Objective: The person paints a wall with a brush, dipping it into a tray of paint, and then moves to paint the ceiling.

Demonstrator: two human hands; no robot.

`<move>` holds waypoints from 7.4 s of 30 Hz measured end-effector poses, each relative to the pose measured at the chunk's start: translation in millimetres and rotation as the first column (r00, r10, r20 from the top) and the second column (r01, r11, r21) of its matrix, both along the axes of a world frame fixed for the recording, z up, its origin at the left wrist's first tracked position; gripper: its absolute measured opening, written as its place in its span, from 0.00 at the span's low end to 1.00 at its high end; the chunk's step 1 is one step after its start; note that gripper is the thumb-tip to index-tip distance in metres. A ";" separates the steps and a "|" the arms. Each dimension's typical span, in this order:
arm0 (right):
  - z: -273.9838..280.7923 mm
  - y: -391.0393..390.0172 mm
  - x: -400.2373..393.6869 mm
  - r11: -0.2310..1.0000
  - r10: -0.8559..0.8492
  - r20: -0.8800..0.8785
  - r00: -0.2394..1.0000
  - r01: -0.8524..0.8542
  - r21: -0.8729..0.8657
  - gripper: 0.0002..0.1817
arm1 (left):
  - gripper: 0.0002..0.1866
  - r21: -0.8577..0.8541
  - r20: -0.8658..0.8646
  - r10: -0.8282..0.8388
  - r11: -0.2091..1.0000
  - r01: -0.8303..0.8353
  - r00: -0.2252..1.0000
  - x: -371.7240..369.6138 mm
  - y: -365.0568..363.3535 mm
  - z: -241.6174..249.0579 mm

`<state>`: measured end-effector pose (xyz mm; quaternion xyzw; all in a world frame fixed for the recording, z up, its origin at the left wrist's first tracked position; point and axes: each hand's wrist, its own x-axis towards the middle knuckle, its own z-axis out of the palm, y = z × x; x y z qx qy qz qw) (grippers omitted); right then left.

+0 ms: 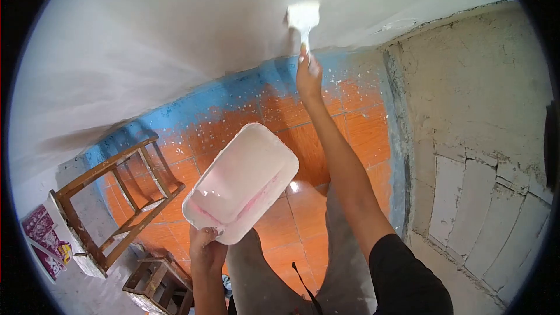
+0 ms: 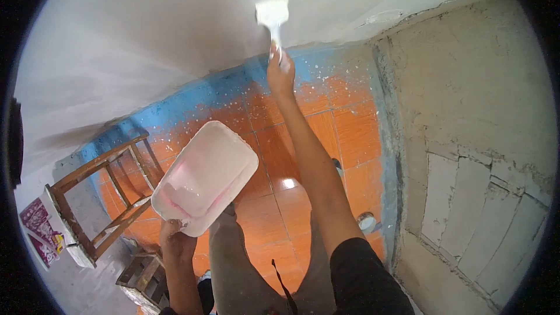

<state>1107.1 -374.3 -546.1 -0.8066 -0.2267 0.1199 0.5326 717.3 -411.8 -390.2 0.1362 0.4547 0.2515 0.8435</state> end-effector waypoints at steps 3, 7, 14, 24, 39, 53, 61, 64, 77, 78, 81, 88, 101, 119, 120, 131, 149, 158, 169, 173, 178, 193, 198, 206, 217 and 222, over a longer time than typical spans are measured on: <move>-99.2 -17.0 5.6 0.988 -0.061 -0.205 0.977 0.030 -0.151 0.25 | 0.47 -0.013 -0.036 0.035 0.999 -0.036 0.999 7.6 -6.5 -12.2; -176.4 -24.6 14.6 0.908 -0.138 -0.222 0.965 0.034 -0.417 0.29 | 0.47 -0.038 -0.092 0.046 0.998 -0.050 0.995 10.9 -15.4 -22.1; -173.6 -16.7 53.7 0.898 -0.134 -0.337 0.932 -0.030 -0.439 0.27 | 0.48 -0.036 -0.121 0.038 0.998 -0.043 0.992 12.9 -28.3 -22.8; 144.1 -28.7 -0.2 0.995 0.014 -0.169 0.985 0.004 0.104 0.21 | 0.45 -0.036 0.009 0.000 0.999 0.000 1.000 16.5 -31.1 2.4; -176.0 -46.6 48.2 0.817 -0.135 -0.224 0.965 -0.019 -0.576 0.32 | 0.46 -0.017 -0.135 0.002 1.000 -0.005 0.991 19.8 -26.0 -37.8; 131.6 -34.8 2.4 0.998 -0.013 -0.252 0.968 -0.002 -0.061 0.20 | 0.47 -0.032 -0.079 -0.028 0.999 0.025 0.996 13.4 -26.1 9.7; 70.6 -19.6 45.3 0.990 0.048 -0.024 0.999 -0.044 0.131 0.19 | 0.47 -0.021 -0.066 -0.019 1.000 0.018 0.998 25.5 -27.4 12.1; -31.3 -36.5 58.5 0.995 0.007 -0.028 1.000 -0.010 -0.097 0.24 | 0.47 -0.029 -0.080 0.004 1.000 -0.007 0.997 28.7 -32.4 2.1; 45.8 -42.5 73.8 0.904 -0.012 -0.248 0.969 -0.096 -0.417 0.28 | 0.49 -0.030 -0.071 -0.026 0.999 0.024 0.997 45.9 -37.8 24.8; 86.3 -46.9 63.4 0.908 0.016 -0.211 0.977 -0.103 -0.406 0.29 | 0.49 -0.022 -0.059 -0.032 0.999 0.031 0.998 47.8 -35.9 29.5; 176.5 -51.9 32.0 0.969 -0.053 -0.233 0.971 -0.006 -0.246 0.25 | 0.49 -0.013 -0.050 -0.055 0.998 0.054 0.997 46.3 -33.2 34.7; 107.2 -32.6 61.7 0.974 0.107 -0.081 0.991 -0.088 0.207 0.19 | 0.48 0.006 -0.061 -0.054 0.999 0.054 0.997 52.1 -30.6 27.7; -146.7 -48.0 81.1 0.860 -0.176 -0.390 0.904 -0.052 -0.508 0.29 | 0.45 -0.081 -0.129 0.087 0.992 -0.098 0.988 37.6 -55.8 -28.8; 42.4 16.5 -11.4 0.979 0.039 -0.089 0.995 -0.020 0.204 0.26 | 0.47 -0.057 -0.056 0.002 0.998 -0.005 0.998 2.8 -9.2 -3.4; 8.8 16.3 -11.9 0.991 0.013 -0.082 0.997 -0.002 0.134 0.27 | 0.47 -0.058 -0.065 0.002 0.998 -0.006 0.998 1.1 -7.8 -4.6; -186.5 0.1 2.5 0.819 -0.076 -0.214 0.974 -0.061 -0.570 0.34 | 0.47 -0.110 -0.064 0.076 0.990 -0.082 0.995 -38.6 -5.9 -40.8; 15.7 37.7 -64.8 0.990 0.033 -0.098 0.995 -0.019 0.142 0.23 | 0.43 -0.023 -0.008 0.033 0.999 -0.033 0.999 -69.0 17.6 -20.0; -191.0 17.3 -42.7 0.838 -0.221 -0.331 0.917 0.005 -0.546 0.38 | 0.42 -0.069 -0.108 0.061 0.995 -0.068 0.992 -86.4 6.3 -44.1; 101.9 19.4 -94.2 0.980 0.009 -0.366 0.930 -0.080 -0.181 0.25 | 0.43 -0.026 0.011 0.030 0.999 -0.030 0.999 -72.8 14.1 -13.4; 189.9 3.2 -125.9 0.979 0.174 -0.393 0.903 -0.202 -0.032 0.24 | 0.45 -0.022 0.056 0.008 1.000 -0.007 0.998 -65.2 22.7 -3.2; 236.0 -43.9 -183.5 0.946 0.316 -0.197 0.928 -0.325 -0.010 0.13 | 0.44 0.027 0.095 -0.009 1.000 0.007 0.995 -48.4 42.4 -3.4; 247.0 -124.9 -223.8 0.998 0.012 -0.068 0.998 -0.016 -0.058 0.13 | 0.48 0.151 0.041 -0.052 0.987 0.045 0.998 -6.1 26.0 -10.3; 236.4 -110.7 -210.2 0.985 0.173 0.168 0.970 -0.167 -0.051 0.08 | 0.49 0.124 0.010 -0.036 0.992 0.035 0.999 5.9 14.3 5.6; 236.5 -93.3 -207.3 0.946 0.308 0.249 0.918 -0.270 -0.179 0.09 | 0.50 0.126 0.048 -0.033 0.992 0.027 0.998 5.5 10.8 1.5; 224.0 -102.2 -209.1 0.996 0.073 -0.003 0.997 -0.073 -0.042 0.06 | 0.49 0.085 -0.001 -0.026 0.996 0.026 1.000 -18.6 18.1 -3.3; 211.4 -107.5 -205.6 0.976 -0.050 -0.238 0.970 0.099 0.195 0.12 | 0.48 0.073 0.047 -0.010 0.997 0.007 0.999 -31.1 17.5 -14.1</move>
